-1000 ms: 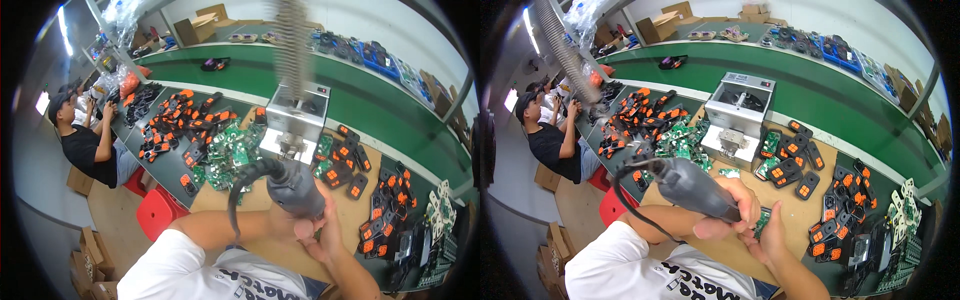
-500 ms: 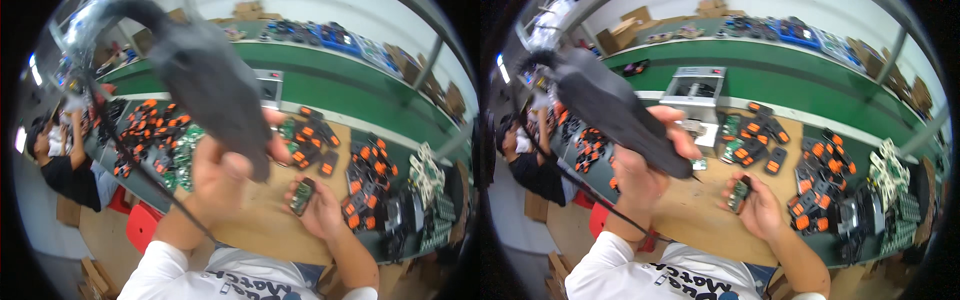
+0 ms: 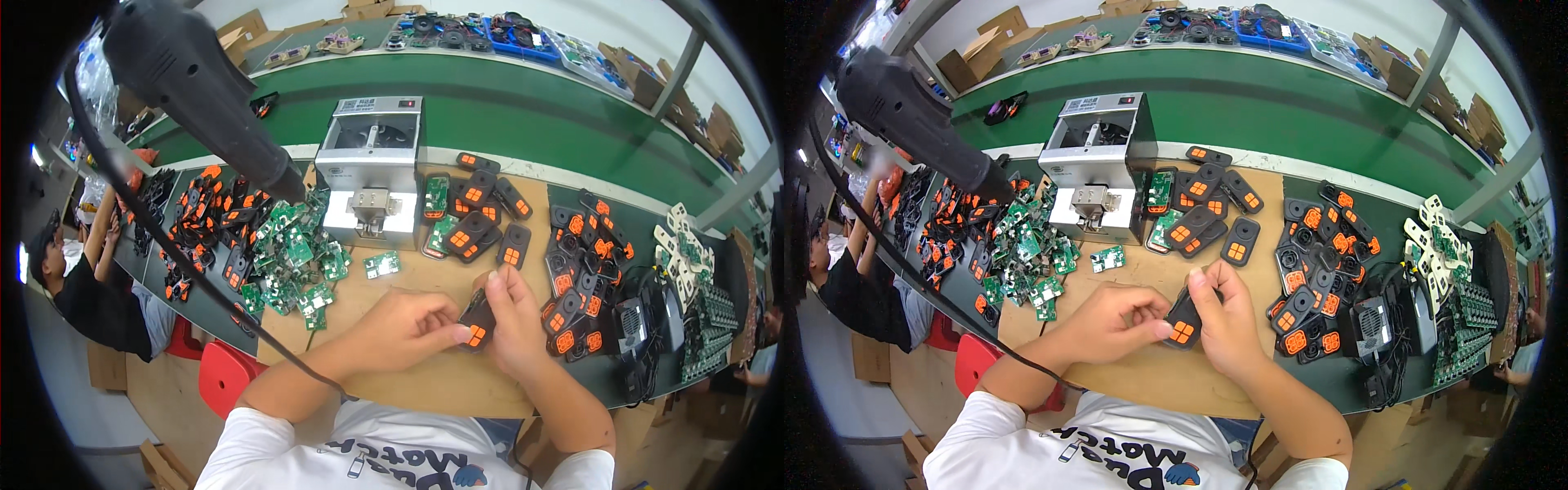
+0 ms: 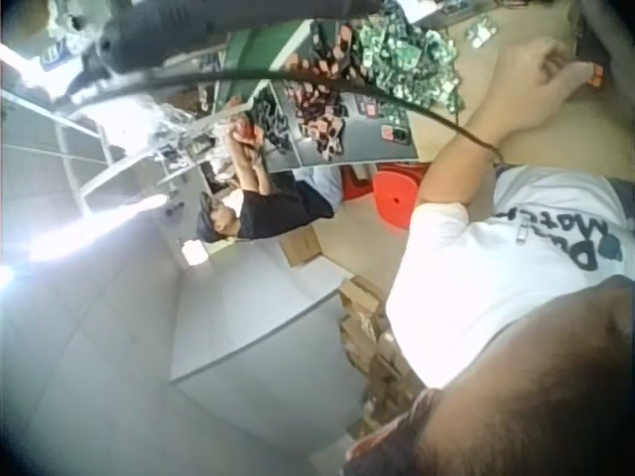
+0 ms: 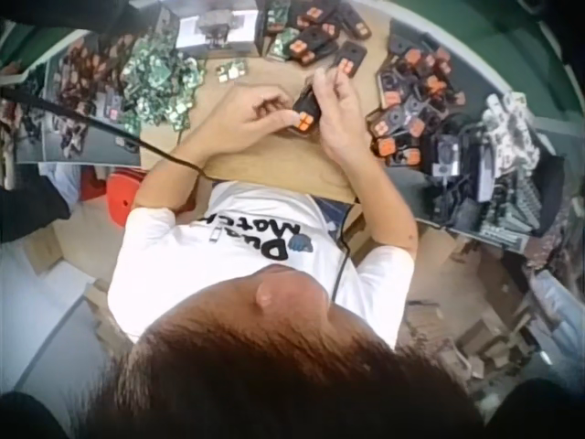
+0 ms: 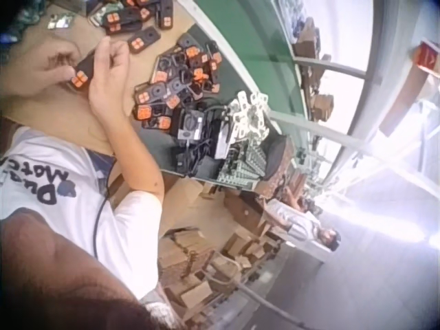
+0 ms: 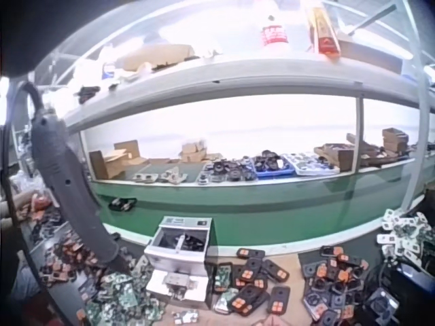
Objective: Assembling electronic components onto circuit boards and into housings using a handheld tool.
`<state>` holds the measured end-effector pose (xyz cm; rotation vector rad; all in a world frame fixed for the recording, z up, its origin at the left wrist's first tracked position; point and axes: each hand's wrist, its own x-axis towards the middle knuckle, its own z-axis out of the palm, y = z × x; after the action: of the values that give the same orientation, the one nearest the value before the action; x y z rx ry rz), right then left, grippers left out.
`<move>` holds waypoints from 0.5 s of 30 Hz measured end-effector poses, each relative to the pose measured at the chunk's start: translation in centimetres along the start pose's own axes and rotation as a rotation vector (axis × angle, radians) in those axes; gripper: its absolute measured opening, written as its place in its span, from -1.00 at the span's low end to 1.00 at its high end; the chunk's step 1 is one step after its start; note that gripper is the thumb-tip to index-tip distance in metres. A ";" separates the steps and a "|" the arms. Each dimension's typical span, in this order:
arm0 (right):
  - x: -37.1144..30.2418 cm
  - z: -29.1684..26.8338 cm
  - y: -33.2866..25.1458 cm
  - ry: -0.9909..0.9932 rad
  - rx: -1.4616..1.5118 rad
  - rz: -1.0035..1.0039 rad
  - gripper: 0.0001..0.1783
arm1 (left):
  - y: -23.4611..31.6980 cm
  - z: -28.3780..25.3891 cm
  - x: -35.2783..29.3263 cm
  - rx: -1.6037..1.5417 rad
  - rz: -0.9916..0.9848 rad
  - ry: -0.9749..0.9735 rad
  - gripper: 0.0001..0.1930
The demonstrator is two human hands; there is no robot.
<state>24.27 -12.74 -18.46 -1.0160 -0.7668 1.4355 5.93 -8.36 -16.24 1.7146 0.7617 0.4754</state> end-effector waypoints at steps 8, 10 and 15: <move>2.9 -3.8 -7.3 0.414 -0.903 -0.440 -0.73 | -0.6 -2.3 1.9 0.170 -0.112 0.236 -0.77; 2.8 -6.9 -9.3 0.523 -1.262 -0.519 -0.77 | -0.4 -2.8 2.1 0.082 -0.097 0.363 -0.74; 1.7 -7.3 -7.3 0.499 -1.707 -0.345 -0.65 | 0.7 -5.2 -1.9 0.492 -0.053 0.383 -0.78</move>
<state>34.04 -10.82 -15.14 -2.1774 -1.6716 -0.1245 1.29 -6.15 -13.99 2.0764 1.2780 0.6263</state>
